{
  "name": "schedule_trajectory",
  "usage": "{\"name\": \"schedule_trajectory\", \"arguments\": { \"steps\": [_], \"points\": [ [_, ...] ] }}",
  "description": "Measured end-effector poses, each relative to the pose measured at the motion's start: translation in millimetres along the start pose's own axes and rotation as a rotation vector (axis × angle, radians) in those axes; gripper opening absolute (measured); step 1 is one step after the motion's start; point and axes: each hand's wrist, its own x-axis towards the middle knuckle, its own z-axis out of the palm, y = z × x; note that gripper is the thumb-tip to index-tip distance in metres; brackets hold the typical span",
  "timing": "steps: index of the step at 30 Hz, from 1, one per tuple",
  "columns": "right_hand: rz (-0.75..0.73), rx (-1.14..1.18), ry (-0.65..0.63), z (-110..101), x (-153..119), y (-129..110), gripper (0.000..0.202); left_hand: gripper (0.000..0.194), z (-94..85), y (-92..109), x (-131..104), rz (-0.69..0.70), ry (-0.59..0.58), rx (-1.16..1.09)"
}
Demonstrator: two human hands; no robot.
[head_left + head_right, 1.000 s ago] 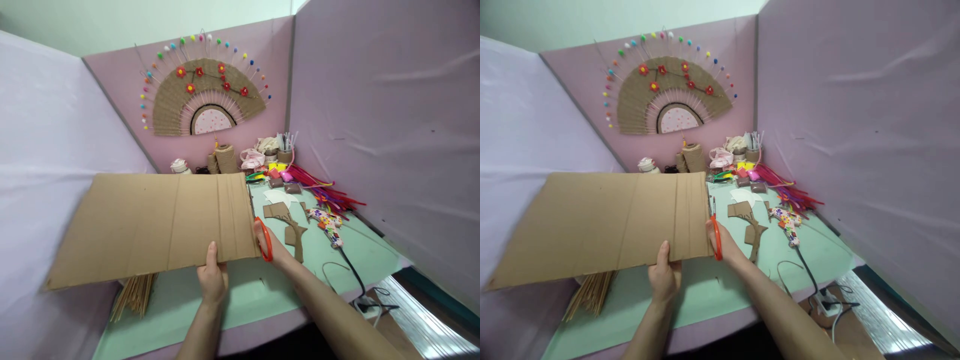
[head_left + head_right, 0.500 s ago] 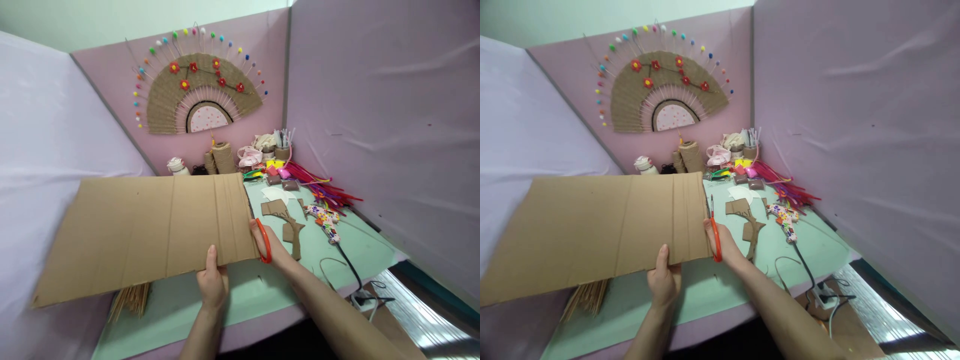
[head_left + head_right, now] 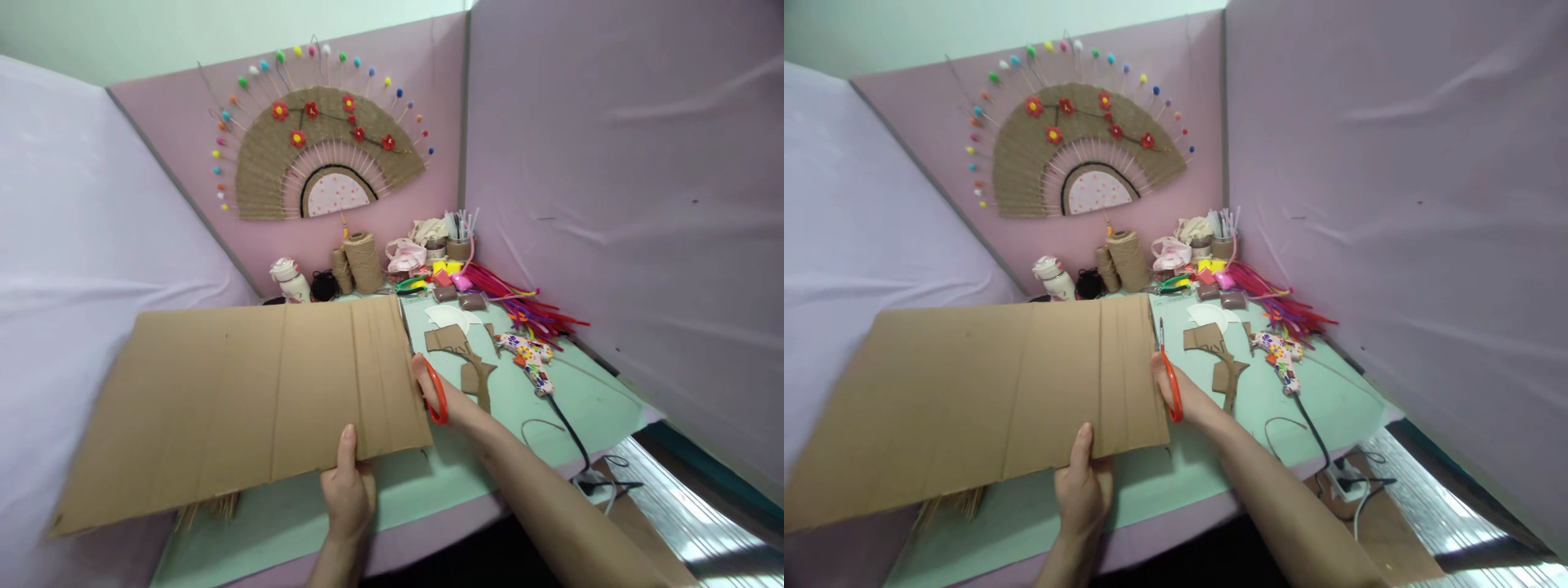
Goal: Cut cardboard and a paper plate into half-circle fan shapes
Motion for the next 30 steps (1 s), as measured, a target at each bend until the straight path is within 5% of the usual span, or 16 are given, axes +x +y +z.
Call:
{"name": "schedule_trajectory", "arguments": {
  "steps": [10, 23, 30],
  "points": [
    [0.072, -0.123, 0.080, 6, 2, 10, 0.076, 0.024, -7.1, -9, -3, 0.055, -0.015, 0.074],
    [0.021, 0.193, -0.116, -1, 4, 9, 0.072, 0.015, 2.3, 4, -8, -0.014, 0.037, -0.038],
    [0.043, 0.160, -0.122, -5, 7, 9, 0.074, 0.019, -19.8, -7, -5, 0.142, -0.014, 0.282]
  ]
}}
